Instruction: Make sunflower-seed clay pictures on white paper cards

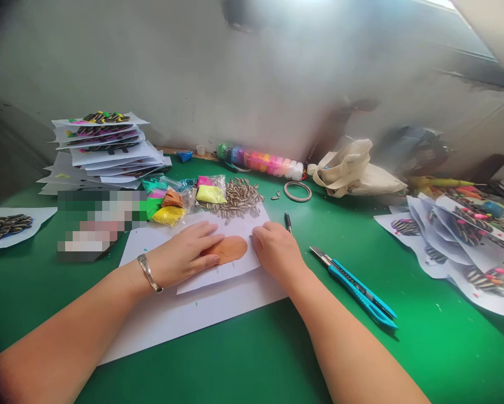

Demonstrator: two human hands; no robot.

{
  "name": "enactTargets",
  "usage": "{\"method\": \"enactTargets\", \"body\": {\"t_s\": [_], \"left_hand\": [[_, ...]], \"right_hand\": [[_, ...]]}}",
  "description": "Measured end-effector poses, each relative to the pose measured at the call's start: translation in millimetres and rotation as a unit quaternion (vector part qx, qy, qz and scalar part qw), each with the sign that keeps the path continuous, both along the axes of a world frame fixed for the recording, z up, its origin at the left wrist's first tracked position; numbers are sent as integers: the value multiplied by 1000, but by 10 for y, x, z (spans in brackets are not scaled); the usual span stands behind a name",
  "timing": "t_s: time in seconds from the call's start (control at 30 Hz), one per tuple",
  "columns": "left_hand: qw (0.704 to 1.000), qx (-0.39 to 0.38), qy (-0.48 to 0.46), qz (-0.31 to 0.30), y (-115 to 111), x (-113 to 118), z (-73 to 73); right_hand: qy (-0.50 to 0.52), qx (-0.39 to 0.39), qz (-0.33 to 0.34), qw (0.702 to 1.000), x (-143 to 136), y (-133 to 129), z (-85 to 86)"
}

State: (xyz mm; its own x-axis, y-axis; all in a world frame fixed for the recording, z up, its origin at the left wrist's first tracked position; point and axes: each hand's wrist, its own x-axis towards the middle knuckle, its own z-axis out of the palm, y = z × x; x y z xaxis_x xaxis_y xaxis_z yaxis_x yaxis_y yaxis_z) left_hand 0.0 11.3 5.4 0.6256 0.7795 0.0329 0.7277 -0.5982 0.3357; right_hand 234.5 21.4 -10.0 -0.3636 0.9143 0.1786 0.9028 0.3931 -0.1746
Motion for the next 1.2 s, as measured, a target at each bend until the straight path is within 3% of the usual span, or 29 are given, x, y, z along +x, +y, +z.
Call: {"method": "enactTargets", "body": {"t_s": [0.2, 0.37, 0.47, 0.63, 0.93, 1.2], "left_hand": [[1000, -1, 10, -4, 5, 4, 9], [1000, 1, 15, -3, -6, 10, 28], [1000, 5, 16, -6, -4, 10, 24], [1000, 3, 11, 0, -3, 18, 18], [1000, 0, 6, 4, -6, 12, -3], [1000, 2, 1, 1, -1, 23, -3]], "right_hand": [[63, -38, -12, 997, 52, -59, 89], [94, -50, 101, 989, -7, -94, 106], [90, -28, 132, 987, -28, -89, 70], [85, -7, 123, 989, -26, -66, 10], [125, -105, 78, 983, 3, -30, 7], [98, -84, 86, 988, -70, -41, -27]]}}
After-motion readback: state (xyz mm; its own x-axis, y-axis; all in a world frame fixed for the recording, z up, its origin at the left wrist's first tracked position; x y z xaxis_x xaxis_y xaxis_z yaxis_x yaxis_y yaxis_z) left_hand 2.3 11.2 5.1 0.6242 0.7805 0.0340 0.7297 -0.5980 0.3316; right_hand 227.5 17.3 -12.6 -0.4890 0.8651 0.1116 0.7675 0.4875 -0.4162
